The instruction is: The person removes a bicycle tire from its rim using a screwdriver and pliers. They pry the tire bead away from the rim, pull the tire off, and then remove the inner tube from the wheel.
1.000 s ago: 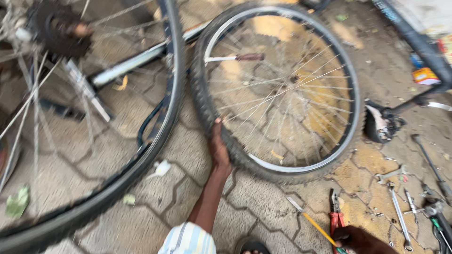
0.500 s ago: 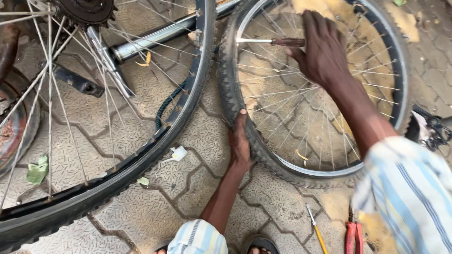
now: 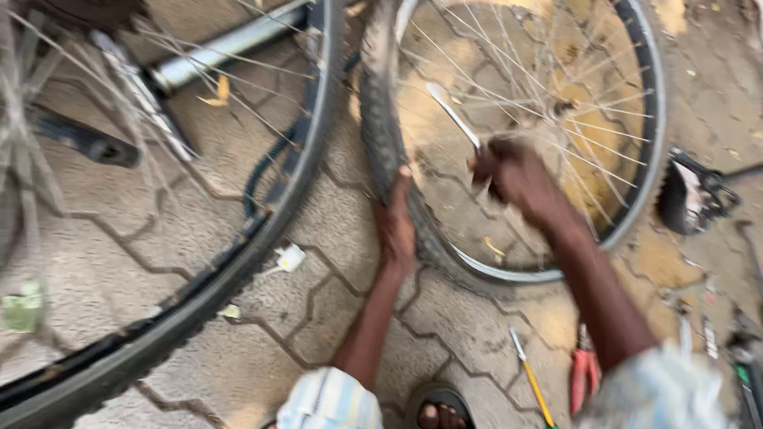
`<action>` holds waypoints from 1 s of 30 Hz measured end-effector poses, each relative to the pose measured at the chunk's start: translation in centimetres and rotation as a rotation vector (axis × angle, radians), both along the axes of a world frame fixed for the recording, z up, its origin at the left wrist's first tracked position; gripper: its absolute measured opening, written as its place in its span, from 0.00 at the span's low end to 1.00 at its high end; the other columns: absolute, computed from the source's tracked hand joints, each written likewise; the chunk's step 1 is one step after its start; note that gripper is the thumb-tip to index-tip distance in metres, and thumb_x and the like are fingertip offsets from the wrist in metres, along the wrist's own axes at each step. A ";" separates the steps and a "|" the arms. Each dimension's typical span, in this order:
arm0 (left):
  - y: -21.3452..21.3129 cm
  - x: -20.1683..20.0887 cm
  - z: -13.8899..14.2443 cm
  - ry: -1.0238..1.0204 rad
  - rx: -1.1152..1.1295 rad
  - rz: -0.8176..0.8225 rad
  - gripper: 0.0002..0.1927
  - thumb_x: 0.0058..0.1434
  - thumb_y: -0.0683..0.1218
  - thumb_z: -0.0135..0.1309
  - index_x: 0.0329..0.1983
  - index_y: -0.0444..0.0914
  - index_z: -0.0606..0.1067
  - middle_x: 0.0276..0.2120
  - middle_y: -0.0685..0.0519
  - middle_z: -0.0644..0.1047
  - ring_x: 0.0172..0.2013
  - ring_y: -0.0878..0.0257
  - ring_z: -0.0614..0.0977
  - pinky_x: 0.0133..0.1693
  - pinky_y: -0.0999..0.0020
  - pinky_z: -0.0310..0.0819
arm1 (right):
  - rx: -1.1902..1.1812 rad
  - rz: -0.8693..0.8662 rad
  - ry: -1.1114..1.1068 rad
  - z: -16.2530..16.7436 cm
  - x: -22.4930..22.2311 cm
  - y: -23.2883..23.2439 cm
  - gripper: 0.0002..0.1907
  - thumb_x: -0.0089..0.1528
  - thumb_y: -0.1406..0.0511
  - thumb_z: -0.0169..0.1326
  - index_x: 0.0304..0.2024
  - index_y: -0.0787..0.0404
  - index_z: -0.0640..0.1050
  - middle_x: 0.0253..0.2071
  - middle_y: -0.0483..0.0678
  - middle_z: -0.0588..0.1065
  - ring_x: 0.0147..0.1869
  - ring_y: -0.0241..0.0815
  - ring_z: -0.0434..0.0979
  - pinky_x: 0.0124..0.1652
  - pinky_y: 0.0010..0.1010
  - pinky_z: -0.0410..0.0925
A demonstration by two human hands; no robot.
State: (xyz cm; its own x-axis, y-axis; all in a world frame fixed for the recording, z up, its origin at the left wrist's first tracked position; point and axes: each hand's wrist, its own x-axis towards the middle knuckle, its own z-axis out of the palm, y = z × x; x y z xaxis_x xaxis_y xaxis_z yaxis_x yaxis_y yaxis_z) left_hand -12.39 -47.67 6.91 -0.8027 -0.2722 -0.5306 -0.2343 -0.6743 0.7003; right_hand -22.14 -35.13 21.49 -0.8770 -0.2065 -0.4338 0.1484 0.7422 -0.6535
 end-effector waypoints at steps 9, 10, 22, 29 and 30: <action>-5.1 -2.1 4.7 0.026 -0.099 -0.153 0.62 0.55 0.74 0.54 0.82 0.37 0.47 0.62 0.21 0.69 0.59 0.24 0.78 0.56 0.29 0.75 | 0.075 -0.356 0.330 1.0 23.4 6.9 0.17 0.69 0.59 0.56 0.56 0.61 0.78 0.27 0.48 0.74 0.25 0.33 0.67 0.24 0.28 0.61; -4.5 -1.1 5.6 0.048 -0.154 -0.178 0.62 0.53 0.72 0.57 0.79 0.35 0.45 0.64 0.24 0.66 0.62 0.30 0.75 0.59 0.35 0.71 | 0.139 -0.275 0.414 1.2 25.5 6.7 0.19 0.67 0.60 0.55 0.59 0.59 0.77 0.27 0.48 0.75 0.23 0.35 0.69 0.23 0.30 0.63; 2.2 8.8 7.6 0.108 -0.215 -0.458 0.31 0.48 0.51 0.68 0.50 0.28 0.76 0.52 0.38 0.80 0.56 0.47 0.81 0.58 0.41 0.73 | 0.426 -0.088 0.597 -1.3 31.8 7.5 0.22 0.66 0.64 0.54 0.64 0.52 0.75 0.29 0.49 0.75 0.17 0.41 0.70 0.15 0.36 0.65; 2.9 9.3 7.3 0.215 -0.070 -0.372 0.28 0.50 0.48 0.66 0.51 0.31 0.74 0.46 0.41 0.77 0.49 0.46 0.78 0.45 0.43 0.76 | 0.300 -0.108 0.685 -4.1 31.6 4.7 0.30 0.68 0.66 0.48 0.73 0.59 0.63 0.35 0.55 0.75 0.18 0.33 0.65 0.13 0.22 0.65; 3.0 9.2 7.2 0.186 -0.111 -0.404 0.27 0.49 0.48 0.66 0.49 0.31 0.75 0.48 0.43 0.78 0.51 0.47 0.79 0.47 0.44 0.78 | 0.338 -0.136 0.548 -3.9 31.6 4.4 0.28 0.69 0.66 0.47 0.73 0.57 0.63 0.35 0.55 0.75 0.17 0.36 0.66 0.14 0.26 0.66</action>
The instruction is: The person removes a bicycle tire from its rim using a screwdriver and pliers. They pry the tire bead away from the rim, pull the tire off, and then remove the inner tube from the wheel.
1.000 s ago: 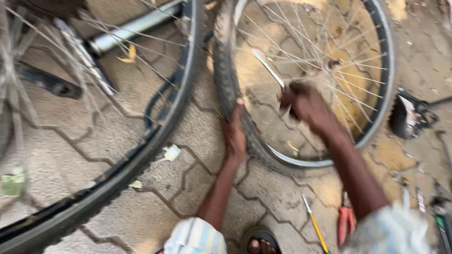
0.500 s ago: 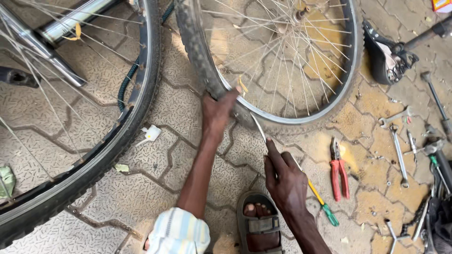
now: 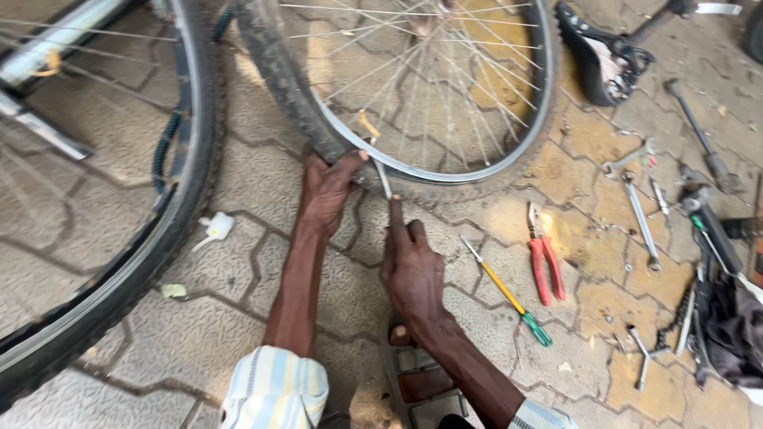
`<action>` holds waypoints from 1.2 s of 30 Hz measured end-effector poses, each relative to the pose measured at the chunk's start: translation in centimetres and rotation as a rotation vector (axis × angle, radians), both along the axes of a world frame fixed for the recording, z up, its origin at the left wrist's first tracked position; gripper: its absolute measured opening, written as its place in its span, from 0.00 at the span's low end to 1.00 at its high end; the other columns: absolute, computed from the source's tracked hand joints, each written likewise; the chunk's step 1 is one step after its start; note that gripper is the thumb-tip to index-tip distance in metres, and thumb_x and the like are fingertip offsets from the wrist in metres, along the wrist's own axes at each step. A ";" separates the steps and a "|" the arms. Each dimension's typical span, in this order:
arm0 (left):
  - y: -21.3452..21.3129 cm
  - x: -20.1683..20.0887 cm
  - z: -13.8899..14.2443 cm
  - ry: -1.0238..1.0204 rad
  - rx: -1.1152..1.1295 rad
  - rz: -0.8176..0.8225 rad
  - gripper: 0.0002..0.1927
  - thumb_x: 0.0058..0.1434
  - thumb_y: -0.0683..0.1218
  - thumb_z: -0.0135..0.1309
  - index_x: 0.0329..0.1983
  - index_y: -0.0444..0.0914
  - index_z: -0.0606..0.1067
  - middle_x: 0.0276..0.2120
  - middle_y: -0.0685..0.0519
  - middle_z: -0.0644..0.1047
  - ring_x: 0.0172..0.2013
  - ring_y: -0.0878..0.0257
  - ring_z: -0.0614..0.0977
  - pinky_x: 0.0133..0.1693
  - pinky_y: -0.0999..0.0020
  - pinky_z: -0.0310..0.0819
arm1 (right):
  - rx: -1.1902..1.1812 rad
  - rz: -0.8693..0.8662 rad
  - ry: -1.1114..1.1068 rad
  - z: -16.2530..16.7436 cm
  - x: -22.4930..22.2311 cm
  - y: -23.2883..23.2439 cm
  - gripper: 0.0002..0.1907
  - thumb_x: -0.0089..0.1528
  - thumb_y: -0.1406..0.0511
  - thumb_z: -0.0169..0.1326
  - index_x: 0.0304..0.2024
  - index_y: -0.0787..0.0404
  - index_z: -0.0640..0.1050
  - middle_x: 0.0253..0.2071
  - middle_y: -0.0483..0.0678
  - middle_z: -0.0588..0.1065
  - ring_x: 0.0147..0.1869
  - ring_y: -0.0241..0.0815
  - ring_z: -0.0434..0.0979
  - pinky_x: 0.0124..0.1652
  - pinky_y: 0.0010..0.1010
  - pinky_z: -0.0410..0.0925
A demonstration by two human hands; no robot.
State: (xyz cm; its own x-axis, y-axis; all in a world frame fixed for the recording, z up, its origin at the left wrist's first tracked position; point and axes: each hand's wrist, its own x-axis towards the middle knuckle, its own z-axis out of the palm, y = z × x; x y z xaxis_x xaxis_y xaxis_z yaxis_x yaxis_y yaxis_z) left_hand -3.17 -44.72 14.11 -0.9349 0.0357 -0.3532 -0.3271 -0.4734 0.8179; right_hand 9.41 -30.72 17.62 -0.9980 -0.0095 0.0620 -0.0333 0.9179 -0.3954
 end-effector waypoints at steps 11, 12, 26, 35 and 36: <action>-0.4 0.0 -1.2 -0.349 -0.237 -0.017 0.64 0.43 0.50 0.71 0.74 0.28 0.42 0.64 0.32 0.64 0.64 0.42 0.70 0.65 0.41 0.64 | -0.244 0.166 -1.013 7.3 -22.6 10.3 0.22 0.57 0.62 0.63 0.55 0.56 0.84 0.30 0.52 0.82 0.20 0.37 0.62 0.21 0.30 0.55; -0.7 -0.3 -1.0 -0.333 -0.224 -0.025 0.65 0.44 0.53 0.72 0.73 0.26 0.43 0.65 0.34 0.66 0.65 0.43 0.69 0.67 0.43 0.60 | -0.341 0.133 -1.032 6.7 -23.4 11.2 0.22 0.56 0.61 0.63 0.54 0.57 0.83 0.31 0.49 0.83 0.20 0.34 0.64 0.20 0.26 0.57; -0.3 -1.5 2.8 -0.181 -0.238 0.326 0.52 0.52 0.63 0.59 0.73 0.33 0.56 0.66 0.36 0.70 0.63 0.45 0.75 0.65 0.48 0.67 | -0.728 -0.244 -0.207 2.0 -2.4 7.9 0.22 0.66 0.60 0.56 0.61 0.62 0.78 0.27 0.44 0.74 0.20 0.29 0.65 0.18 0.24 0.58; 4.3 1.8 -2.5 -0.219 0.007 -0.041 0.65 0.50 0.54 0.67 0.75 0.32 0.33 0.68 0.42 0.69 0.68 0.47 0.69 0.68 0.44 0.56 | 0.009 0.051 0.184 0.9 0.7 7.0 0.20 0.63 0.65 0.60 0.59 0.54 0.80 0.27 0.48 0.72 0.21 0.39 0.69 0.21 0.37 0.66; 4.3 1.4 -3.5 -0.095 0.085 -0.071 0.65 0.51 0.55 0.67 0.75 0.29 0.34 0.68 0.41 0.70 0.69 0.46 0.69 0.68 0.44 0.54 | 0.009 0.057 0.202 0.5 0.4 6.5 0.20 0.63 0.66 0.60 0.59 0.55 0.80 0.27 0.48 0.72 0.20 0.39 0.70 0.20 0.37 0.66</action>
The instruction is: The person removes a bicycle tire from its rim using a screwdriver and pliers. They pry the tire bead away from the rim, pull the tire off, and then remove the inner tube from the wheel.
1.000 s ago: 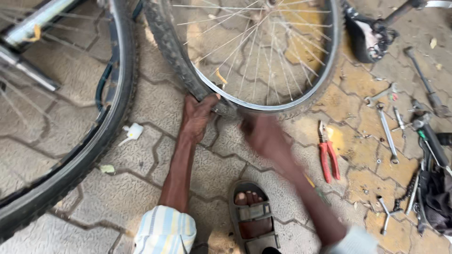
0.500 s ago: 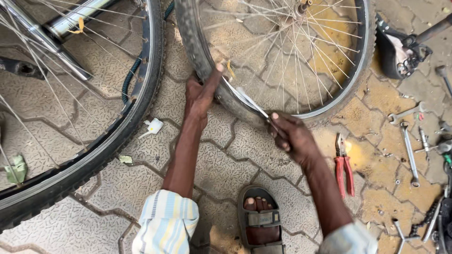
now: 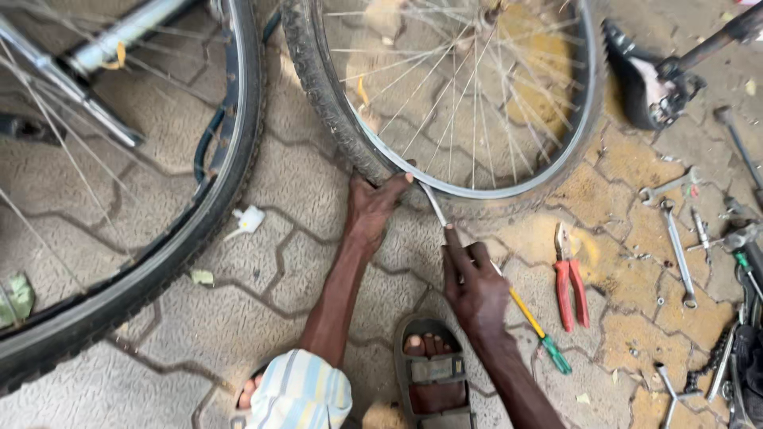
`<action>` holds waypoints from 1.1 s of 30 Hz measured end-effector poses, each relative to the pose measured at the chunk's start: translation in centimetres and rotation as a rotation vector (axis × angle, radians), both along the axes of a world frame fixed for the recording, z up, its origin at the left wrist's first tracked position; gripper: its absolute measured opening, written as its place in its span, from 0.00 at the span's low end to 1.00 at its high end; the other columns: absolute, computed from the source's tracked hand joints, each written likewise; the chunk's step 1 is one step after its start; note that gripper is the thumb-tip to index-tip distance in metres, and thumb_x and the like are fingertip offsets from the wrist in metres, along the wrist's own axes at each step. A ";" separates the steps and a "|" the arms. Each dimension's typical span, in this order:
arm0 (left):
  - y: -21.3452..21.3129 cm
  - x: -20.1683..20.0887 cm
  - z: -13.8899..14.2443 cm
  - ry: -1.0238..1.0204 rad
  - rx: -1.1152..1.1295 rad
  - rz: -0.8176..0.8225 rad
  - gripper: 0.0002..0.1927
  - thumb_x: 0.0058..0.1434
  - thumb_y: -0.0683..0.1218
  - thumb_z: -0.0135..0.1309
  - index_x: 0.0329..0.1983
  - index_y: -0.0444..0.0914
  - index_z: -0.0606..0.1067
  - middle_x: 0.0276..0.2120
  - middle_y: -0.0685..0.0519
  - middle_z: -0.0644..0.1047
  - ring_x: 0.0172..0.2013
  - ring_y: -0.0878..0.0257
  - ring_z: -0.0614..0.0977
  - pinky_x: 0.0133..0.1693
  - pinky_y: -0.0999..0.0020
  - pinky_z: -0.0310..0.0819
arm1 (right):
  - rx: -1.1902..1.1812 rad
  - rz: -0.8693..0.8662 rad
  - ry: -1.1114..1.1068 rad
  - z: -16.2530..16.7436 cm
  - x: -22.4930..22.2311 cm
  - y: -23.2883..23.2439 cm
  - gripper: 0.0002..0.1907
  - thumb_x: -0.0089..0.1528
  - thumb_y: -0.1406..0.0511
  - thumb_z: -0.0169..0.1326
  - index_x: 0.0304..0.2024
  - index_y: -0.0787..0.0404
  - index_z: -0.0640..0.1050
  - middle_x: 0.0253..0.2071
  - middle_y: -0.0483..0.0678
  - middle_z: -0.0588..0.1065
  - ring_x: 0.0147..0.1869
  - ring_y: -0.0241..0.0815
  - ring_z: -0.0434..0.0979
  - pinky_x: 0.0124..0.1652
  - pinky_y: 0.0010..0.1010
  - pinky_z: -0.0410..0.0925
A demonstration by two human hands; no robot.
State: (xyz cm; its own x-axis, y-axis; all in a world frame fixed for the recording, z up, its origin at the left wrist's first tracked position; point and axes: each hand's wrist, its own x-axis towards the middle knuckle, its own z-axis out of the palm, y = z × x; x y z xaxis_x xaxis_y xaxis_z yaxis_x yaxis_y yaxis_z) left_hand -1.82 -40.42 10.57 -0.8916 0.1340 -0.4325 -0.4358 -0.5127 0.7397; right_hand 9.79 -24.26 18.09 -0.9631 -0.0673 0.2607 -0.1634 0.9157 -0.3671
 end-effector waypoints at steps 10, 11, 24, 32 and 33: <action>-2.2 -0.5 -2.1 -0.067 -0.107 -0.049 0.56 0.52 0.53 0.69 0.65 0.29 0.39 0.65 0.36 0.71 0.65 0.45 0.74 0.65 0.46 0.64 | -0.078 0.029 -0.654 7.1 -9.4 -0.3 0.16 0.57 0.56 0.67 0.43 0.57 0.86 0.32 0.47 0.83 0.29 0.35 0.81 0.36 0.35 0.73; -2.5 -0.9 -1.7 -0.043 -0.119 -0.046 0.45 0.52 0.51 0.68 0.61 0.24 0.57 0.62 0.36 0.74 0.63 0.45 0.77 0.61 0.46 0.70 | -0.079 -0.047 -0.835 8.0 -11.2 0.1 0.17 0.57 0.57 0.66 0.48 0.53 0.85 0.32 0.50 0.84 0.28 0.42 0.76 0.33 0.42 0.71; -3.8 -1.6 -1.4 -0.084 -0.226 0.051 0.64 0.47 0.50 0.74 0.71 0.28 0.39 0.52 0.42 0.82 0.55 0.56 0.81 0.58 0.56 0.72 | -0.005 -0.108 -0.773 5.2 -17.4 0.9 0.13 0.59 0.56 0.61 0.45 0.46 0.86 0.42 0.42 0.84 0.37 0.39 0.81 0.38 0.36 0.74; -5.8 -2.3 0.9 -0.169 -0.304 -0.030 0.61 0.46 0.59 0.72 0.71 0.30 0.48 0.63 0.34 0.65 0.63 0.44 0.71 0.65 0.42 0.65 | 0.155 0.127 -0.208 -1.4 -11.6 2.9 0.18 0.65 0.53 0.58 0.41 0.61 0.82 0.37 0.56 0.81 0.40 0.56 0.77 0.40 0.48 0.71; -6.2 -2.5 1.5 -0.210 -0.357 -0.050 0.63 0.48 0.59 0.72 0.73 0.31 0.44 0.66 0.34 0.61 0.65 0.43 0.67 0.65 0.40 0.61 | 0.108 0.046 -0.277 -1.5 -9.7 2.4 0.17 0.69 0.54 0.55 0.44 0.62 0.80 0.35 0.59 0.80 0.37 0.59 0.78 0.37 0.49 0.70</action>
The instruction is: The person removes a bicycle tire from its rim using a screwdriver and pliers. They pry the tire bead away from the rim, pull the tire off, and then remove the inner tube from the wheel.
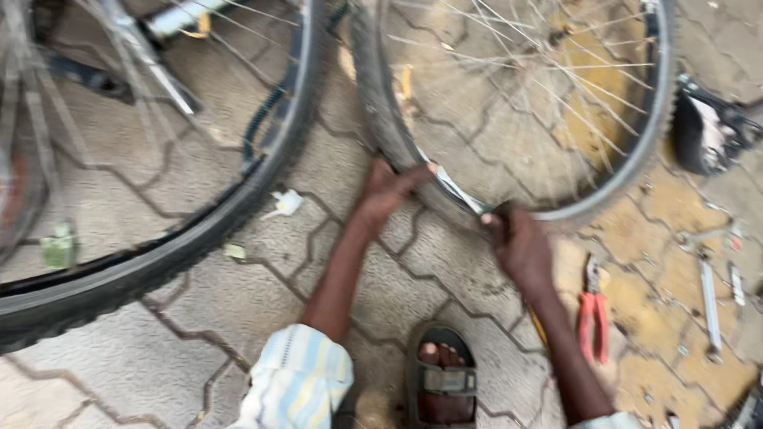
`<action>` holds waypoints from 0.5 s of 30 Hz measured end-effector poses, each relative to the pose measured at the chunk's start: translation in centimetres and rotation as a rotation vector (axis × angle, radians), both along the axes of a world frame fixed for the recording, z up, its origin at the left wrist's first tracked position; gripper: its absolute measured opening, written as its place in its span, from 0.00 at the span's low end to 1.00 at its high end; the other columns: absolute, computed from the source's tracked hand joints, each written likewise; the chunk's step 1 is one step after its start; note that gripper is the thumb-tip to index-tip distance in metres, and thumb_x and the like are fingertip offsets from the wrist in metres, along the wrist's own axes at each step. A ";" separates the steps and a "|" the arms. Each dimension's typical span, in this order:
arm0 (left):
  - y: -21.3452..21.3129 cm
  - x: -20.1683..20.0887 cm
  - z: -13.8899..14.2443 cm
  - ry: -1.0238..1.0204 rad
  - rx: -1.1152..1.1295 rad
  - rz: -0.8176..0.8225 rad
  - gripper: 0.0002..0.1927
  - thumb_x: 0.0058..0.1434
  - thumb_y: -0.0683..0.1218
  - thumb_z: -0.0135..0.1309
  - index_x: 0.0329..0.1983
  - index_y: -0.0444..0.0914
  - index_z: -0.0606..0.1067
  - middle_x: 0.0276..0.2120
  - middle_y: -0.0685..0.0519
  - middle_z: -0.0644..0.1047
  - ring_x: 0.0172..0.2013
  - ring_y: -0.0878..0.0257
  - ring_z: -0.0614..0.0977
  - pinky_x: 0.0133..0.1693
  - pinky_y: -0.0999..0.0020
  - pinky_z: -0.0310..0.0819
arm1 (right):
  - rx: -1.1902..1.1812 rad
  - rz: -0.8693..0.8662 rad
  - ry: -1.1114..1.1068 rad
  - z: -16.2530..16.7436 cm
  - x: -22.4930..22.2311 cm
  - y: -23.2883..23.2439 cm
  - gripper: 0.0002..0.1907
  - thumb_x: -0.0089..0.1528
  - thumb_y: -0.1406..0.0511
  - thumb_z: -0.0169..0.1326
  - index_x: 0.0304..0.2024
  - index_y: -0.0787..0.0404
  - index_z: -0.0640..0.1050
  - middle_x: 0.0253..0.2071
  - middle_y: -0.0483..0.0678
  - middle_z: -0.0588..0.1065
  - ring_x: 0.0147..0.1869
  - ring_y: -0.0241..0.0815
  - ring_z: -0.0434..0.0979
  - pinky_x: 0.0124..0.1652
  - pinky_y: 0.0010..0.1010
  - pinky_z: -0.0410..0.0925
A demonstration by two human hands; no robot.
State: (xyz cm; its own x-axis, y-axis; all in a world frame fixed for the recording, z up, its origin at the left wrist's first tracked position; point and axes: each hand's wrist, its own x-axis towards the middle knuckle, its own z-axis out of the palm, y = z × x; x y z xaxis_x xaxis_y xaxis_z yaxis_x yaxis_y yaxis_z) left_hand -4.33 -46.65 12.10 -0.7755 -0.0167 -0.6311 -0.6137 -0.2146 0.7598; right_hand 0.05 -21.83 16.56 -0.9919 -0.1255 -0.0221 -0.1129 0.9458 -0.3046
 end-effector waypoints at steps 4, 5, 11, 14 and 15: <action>-1.6 -1.2 2.1 0.175 -0.015 0.060 0.52 0.45 0.62 0.67 0.68 0.32 0.62 0.61 0.36 0.74 0.61 0.44 0.78 0.64 0.44 0.63 | -0.509 -0.420 -0.374 1.1 5.2 -1.8 0.19 0.71 0.55 0.41 0.47 0.64 0.72 0.31 0.56 0.79 0.24 0.44 0.80 0.24 0.41 0.75; -1.6 -1.2 2.4 0.148 -0.028 0.108 0.52 0.46 0.62 0.66 0.68 0.33 0.62 0.60 0.36 0.74 0.60 0.44 0.78 0.63 0.43 0.64 | -0.599 -0.469 -0.378 1.6 6.1 -2.3 0.18 0.71 0.55 0.43 0.49 0.65 0.70 0.30 0.56 0.79 0.23 0.45 0.78 0.23 0.41 0.72; 2.4 1.1 1.4 0.064 -0.096 0.036 0.48 0.51 0.57 0.69 0.66 0.26 0.63 0.60 0.33 0.73 0.59 0.42 0.79 0.62 0.47 0.74 | -0.325 -0.162 0.058 3.9 9.5 -3.9 0.22 0.65 0.61 0.55 0.61 0.61 0.74 0.30 0.51 0.77 0.24 0.41 0.74 0.23 0.41 0.69; 3.9 1.7 -1.0 0.043 0.000 0.056 0.54 0.46 0.54 0.68 0.70 0.28 0.55 0.61 0.35 0.70 0.57 0.41 0.82 0.57 0.46 0.78 | -0.051 -0.049 0.186 3.2 10.3 -4.7 0.20 0.64 0.64 0.57 0.60 0.55 0.78 0.33 0.50 0.74 0.24 0.39 0.72 0.21 0.37 0.69; 4.0 1.8 -2.0 0.051 0.059 0.101 0.61 0.43 0.52 0.68 0.73 0.31 0.45 0.62 0.37 0.66 0.57 0.41 0.81 0.54 0.46 0.78 | -0.020 -0.079 0.154 2.7 10.4 -5.1 0.21 0.64 0.64 0.57 0.61 0.55 0.77 0.32 0.50 0.73 0.22 0.38 0.70 0.18 0.35 0.68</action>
State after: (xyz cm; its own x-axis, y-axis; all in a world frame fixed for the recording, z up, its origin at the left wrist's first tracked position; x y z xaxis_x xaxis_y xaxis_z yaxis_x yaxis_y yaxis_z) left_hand -2.49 -42.67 10.15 -0.8030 -0.0603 -0.5930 -0.5474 -0.3189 0.7737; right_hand 10.41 -26.91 19.28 -0.9901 -0.0458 0.1323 -0.0851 0.9475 -0.3083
